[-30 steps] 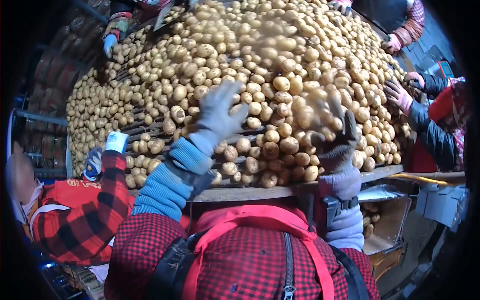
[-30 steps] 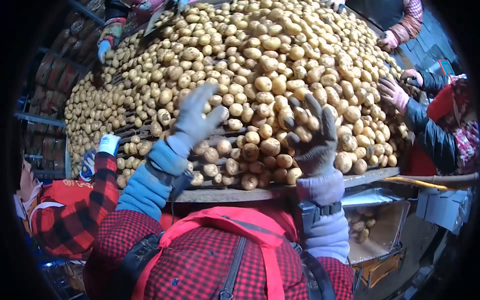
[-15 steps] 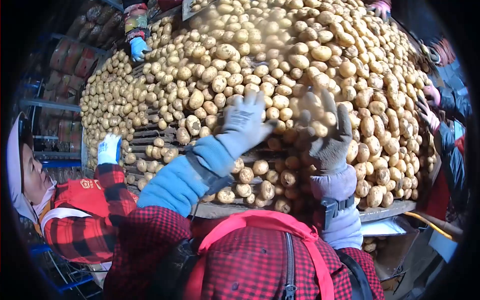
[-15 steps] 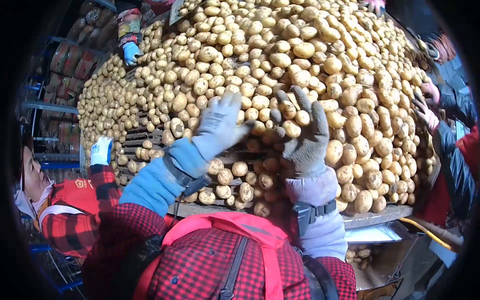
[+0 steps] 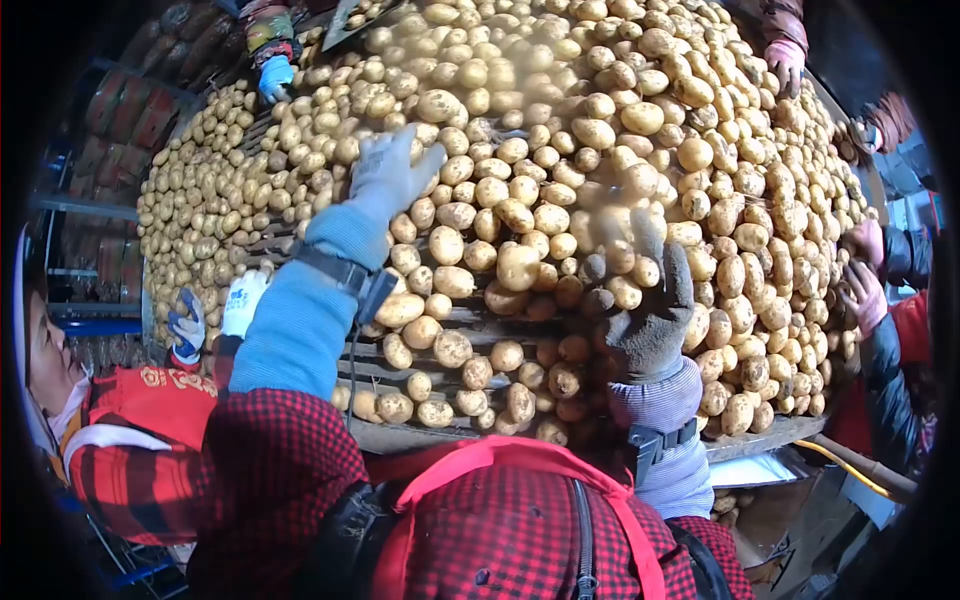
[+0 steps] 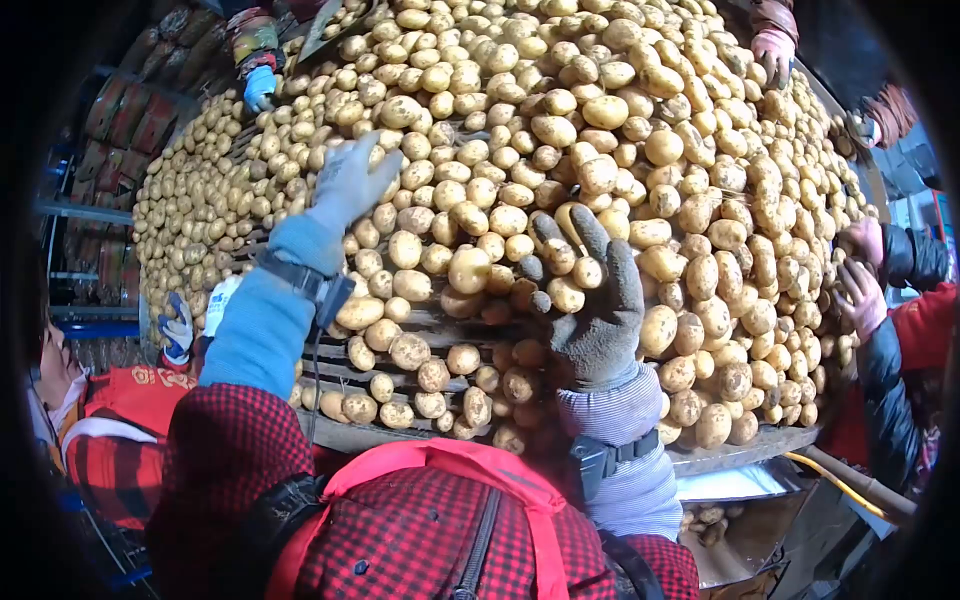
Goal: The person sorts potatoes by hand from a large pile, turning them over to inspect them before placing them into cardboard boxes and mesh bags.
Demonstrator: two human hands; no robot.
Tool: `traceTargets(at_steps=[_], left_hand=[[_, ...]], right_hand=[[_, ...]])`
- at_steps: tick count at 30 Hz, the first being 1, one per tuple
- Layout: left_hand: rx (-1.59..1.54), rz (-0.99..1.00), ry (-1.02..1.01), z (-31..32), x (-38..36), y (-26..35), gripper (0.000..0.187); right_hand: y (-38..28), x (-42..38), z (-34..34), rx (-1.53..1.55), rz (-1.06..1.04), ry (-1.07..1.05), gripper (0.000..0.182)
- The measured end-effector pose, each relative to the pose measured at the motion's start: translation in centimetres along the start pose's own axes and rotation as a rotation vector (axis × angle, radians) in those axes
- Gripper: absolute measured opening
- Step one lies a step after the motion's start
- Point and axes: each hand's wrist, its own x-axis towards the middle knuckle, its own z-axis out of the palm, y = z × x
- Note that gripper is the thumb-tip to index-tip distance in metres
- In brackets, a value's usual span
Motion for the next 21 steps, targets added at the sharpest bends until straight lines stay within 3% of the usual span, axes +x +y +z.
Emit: traceTargets(at_steps=[1, 3, 4, 5, 7, 9, 11, 13, 15, 19, 20, 21], left_hand=[[0.033, 0.023, 0.015, 0.9, -0.7, 0.4, 0.072], [0.046, 0.049, -0.066, 0.5, -1.5, 1.8, 0.072], [0.103, 0.029, -0.214, -1.0, -2.7, 4.2, 0.072], [0.19, 0.12, -0.086, -0.5, -4.6, 5.1, 0.072], [0.001, 0.115, -0.159, 0.5, -6.1, 5.8, 0.073], [0.041, 0.254, -0.069, 0.0, -9.7, 7.0, 0.073], [-0.239, 0.304, -0.136, 0.6, -11.3, 8.0, 0.068], [-0.173, 0.356, -0.178, -0.3, -13.6, 10.3, 0.064], [-0.169, 0.43, -0.092, 0.0, -16.4, 11.5, 0.061], [-0.46, 0.679, -0.13, -0.4, -18.3, 9.0, 0.056], [-0.639, 0.667, -0.074, -0.3, -17.6, 7.7, 0.054], [-0.641, 0.619, -0.052, -1.7, -16.3, 6.4, 0.051]], right_hand=[[0.2, -0.2, 0.0, -0.011, -0.003, 0.007, 0.045], [0.9, -0.4, -0.2, -0.502, -0.249, -0.02, 0.078], [1.1, -0.5, 0.1, -0.316, -0.153, 0.056, 0.077], [1.8, -0.4, -1.0, -0.307, -0.199, -0.092, 0.066], [2.2, 0.0, -1.6, -0.286, -0.295, -0.198, 0.068], [2.1, 0.2, -1.4, -0.328, -0.309, -0.208, 0.07], [1.1, 0.3, -0.4, -0.418, -0.142, -0.171, 0.071], [1.0, -0.1, 0.0, -0.453, -0.126, -0.075, 0.072], [1.8, 0.1, -1.7, -0.473, -0.285, -0.226, 0.072], [1.9, 0.3, -2.3, -0.553, -0.356, -0.257, 0.073], [0.8, 0.5, -2.0, -0.722, -0.263, -0.255, 0.072], [0.9, 0.3, -1.9, -0.705, -0.283, -0.24, 0.072]])
